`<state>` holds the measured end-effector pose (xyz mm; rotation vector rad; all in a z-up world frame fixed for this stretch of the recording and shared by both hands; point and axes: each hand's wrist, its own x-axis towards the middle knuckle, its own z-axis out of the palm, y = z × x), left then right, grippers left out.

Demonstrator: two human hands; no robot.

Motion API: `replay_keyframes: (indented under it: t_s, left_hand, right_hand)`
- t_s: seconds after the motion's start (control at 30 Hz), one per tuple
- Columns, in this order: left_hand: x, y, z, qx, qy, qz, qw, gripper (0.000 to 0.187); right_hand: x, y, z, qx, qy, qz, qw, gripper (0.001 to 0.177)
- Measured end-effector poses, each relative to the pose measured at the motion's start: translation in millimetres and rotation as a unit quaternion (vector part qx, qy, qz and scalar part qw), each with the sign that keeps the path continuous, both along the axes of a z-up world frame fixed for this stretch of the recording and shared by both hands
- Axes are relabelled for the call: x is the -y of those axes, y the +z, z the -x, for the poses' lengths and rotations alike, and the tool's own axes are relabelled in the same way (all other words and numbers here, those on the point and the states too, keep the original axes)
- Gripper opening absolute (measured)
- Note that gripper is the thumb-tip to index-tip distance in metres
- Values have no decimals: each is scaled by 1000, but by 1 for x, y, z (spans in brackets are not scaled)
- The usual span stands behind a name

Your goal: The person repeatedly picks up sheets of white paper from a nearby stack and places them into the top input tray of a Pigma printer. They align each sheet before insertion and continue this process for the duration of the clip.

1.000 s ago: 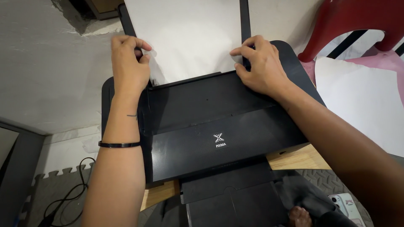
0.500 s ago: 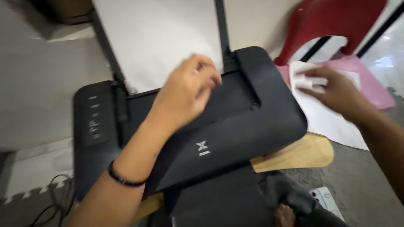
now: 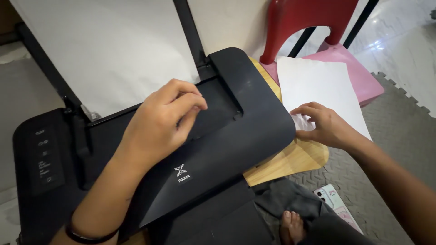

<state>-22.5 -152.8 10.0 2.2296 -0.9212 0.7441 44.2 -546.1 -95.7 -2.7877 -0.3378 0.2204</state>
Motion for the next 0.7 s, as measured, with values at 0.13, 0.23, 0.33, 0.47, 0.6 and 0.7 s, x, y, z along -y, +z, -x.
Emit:
replay_keyframes:
  t_s: [0.13,0.23,0.33,0.47,0.6,0.7]
  left_hand:
    - [0,0,-1,-3,12,-12,1000,8]
    - [0,-1,-1,-5,13,-16,1000,9]
    - [-1,-1,-1,-5,22,-20,1000,9]
    - [-3,-4,-1,-10,28,-14,999,9]
    - [-4,-3,-2,-9,31,-12,999,9]
    - [-5,-4,-2,-15,38,-14,999,9]
  right_hand:
    - [5,2,-2,29,52,-4,998,53]
    - [7,3,-3,58,90,-7,994,47]
    - [5,2,-2,11,47,17,999,65]
    - [-4,4,-1,70,100,-1,993,70]
    - [-7,11,-1,57,100,13,993,68]
    - [-9,14,-6,23,93,24,995,66]
